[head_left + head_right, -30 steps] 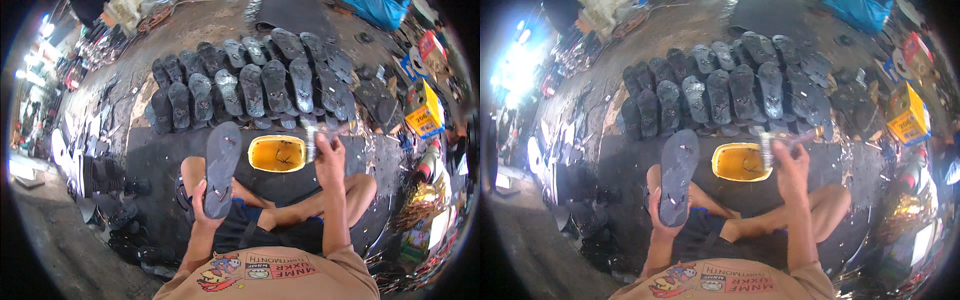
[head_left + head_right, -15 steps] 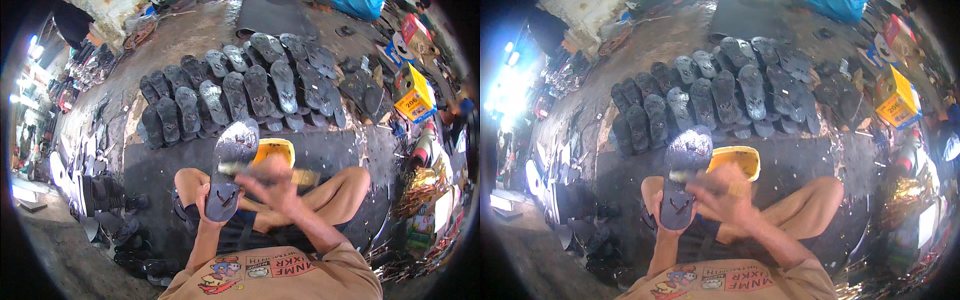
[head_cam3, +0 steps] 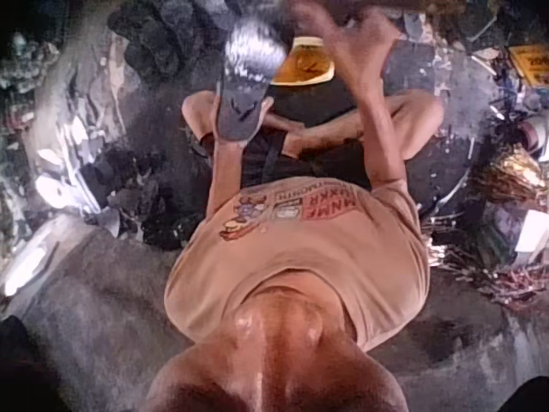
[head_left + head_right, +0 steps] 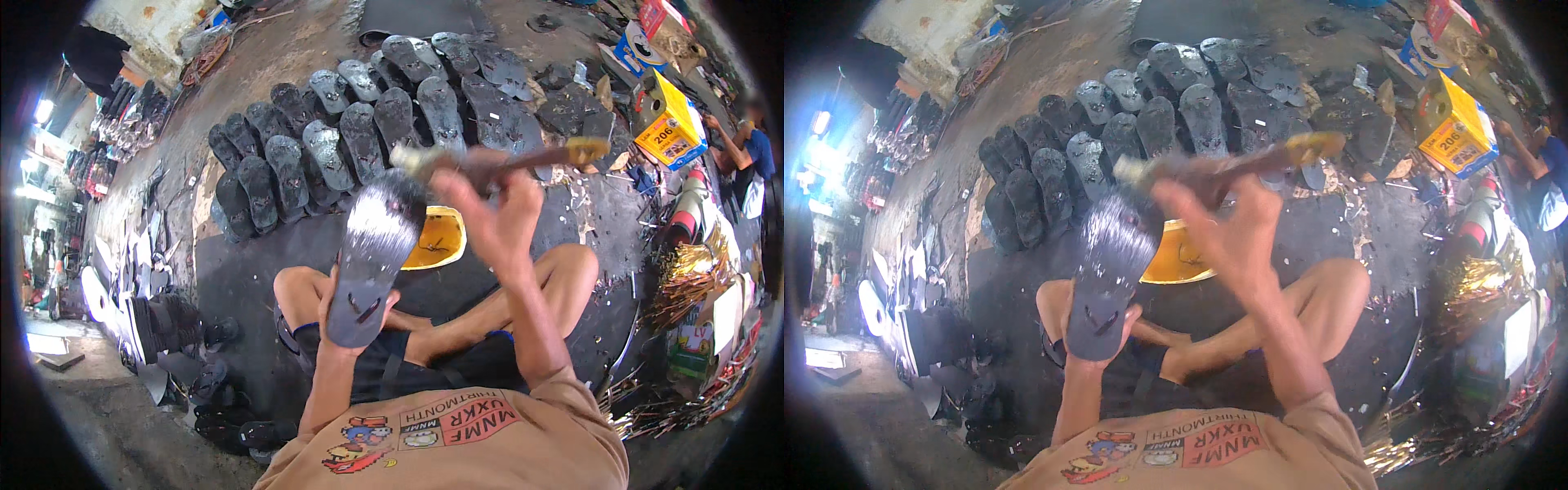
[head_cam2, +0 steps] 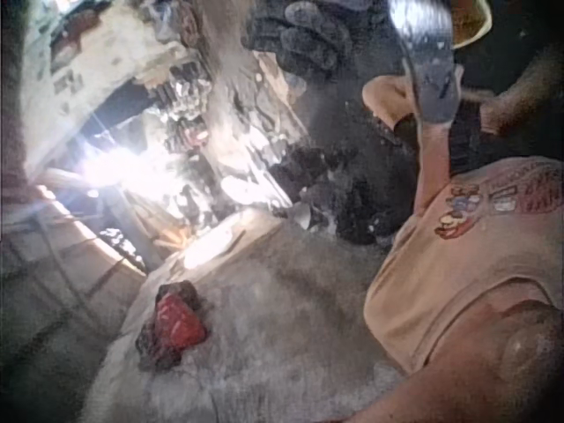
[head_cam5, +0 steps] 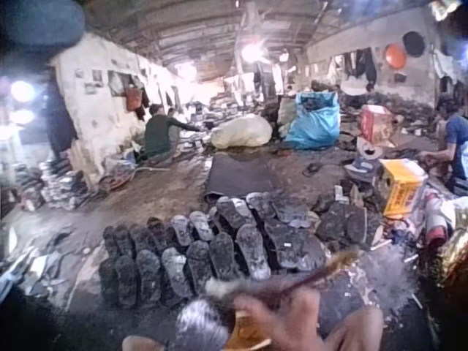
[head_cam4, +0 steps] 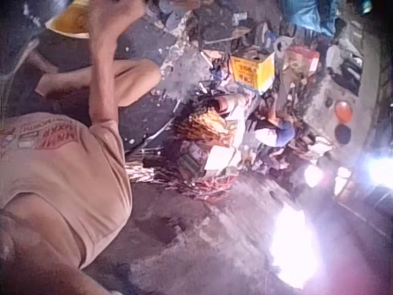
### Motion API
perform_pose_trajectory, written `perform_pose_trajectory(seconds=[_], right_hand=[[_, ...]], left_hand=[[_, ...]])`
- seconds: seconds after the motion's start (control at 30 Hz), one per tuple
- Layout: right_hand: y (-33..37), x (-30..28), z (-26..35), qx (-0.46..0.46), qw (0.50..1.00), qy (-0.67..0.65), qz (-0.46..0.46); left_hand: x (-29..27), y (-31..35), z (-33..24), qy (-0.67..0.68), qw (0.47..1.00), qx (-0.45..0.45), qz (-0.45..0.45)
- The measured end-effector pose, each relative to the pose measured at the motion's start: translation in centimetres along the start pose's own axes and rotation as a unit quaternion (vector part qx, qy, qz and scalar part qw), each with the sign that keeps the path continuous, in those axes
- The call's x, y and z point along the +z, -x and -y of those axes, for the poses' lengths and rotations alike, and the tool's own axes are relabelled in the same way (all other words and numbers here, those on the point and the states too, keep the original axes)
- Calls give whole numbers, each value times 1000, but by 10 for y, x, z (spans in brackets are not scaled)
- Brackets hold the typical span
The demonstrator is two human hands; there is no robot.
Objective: The person sits on the floor and repeatedly picks up black slipper soles, dips a brush into a yellow container, and applies a coating to each sole. The person places each coated sole back into a pile and continues the process with additional soles.
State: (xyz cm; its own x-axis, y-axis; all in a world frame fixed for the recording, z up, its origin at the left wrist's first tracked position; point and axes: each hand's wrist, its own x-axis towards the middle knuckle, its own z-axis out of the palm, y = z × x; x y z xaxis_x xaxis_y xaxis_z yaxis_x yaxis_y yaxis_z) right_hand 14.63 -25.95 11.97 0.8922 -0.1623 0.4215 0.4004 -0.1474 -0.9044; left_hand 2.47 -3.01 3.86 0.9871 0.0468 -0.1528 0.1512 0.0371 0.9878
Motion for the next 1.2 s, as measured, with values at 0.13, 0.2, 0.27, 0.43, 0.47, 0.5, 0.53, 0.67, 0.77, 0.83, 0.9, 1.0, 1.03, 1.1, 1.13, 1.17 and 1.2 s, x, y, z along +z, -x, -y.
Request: perform_pose_trajectory(seconds=[0.13, 0.2, 0.27, 0.43, 0.47, 0.5, 0.53, 0.67, 0.77, 0.83, 0.9, 1.0, 1.03, 1.1, 1.13, 1.17, 1.2], right_hand=[[103, 9, 23, -128, 956, 15, 262], [119, 14, 5, -215, 950, 11, 227], [70, 18, 11, -21, 992, -4, 123], [103, 23, 31, 57, 971, -103, 206], [116, 26, 38, -19, 973, -105, 204], [113, 25, 37, -11, 979, -92, 183], [113, 20, 37, 5, 985, -69, 160], [89, 28, 23, 164, 972, -82, 150], [95, 13, 24, 122, 981, 48, 142], [73, 17, 5, 137, 990, -5, 17], [102, 16, 2, -119, 989, 34, 79], [87, 12, -10, 43, 994, 47, 92], [53, 7, -21, 74, 997, -6, 3], [15, 0, -23, 23, 994, 55, -93], [13, 3, -4, 36, 998, 13, -50], [29, 7, 18, 58, 998, -29, -3], [58, 10, 17, -31, 991, 75, 106]], left_hand=[[18, -23, -22, 139, 990, 17, 5], [26, -37, -29, 90, 994, 51, -27], [24, -31, -26, 458, 885, -80, 34], [36, -48, -26, 256, 965, -45, -39], [27, -47, -26, 327, 943, -65, -14], [18, -56, -29, 393, 916, -80, 14], [26, -57, -24, 406, 911, -64, 31], [33, -50, -29, 390, 921, -1, 7], [27, -55, -20, 472, 880, 10, 41], [37, -46, -35, 630, 772, -83, -29], [22, -56, -18, 521, 850, -38, 70], [28, -58, -15, 500, 864, -55, 35], [30, -55, -19, 507, 858, -79, 21], [32, -47, -24, 523, 848, -88, -1], [37, -50, -25, 531, 844, -71, -5], [36, -45, -25, 537, 841, -61, -16], [30, -48, -18, 503, 863, -36, 42]])
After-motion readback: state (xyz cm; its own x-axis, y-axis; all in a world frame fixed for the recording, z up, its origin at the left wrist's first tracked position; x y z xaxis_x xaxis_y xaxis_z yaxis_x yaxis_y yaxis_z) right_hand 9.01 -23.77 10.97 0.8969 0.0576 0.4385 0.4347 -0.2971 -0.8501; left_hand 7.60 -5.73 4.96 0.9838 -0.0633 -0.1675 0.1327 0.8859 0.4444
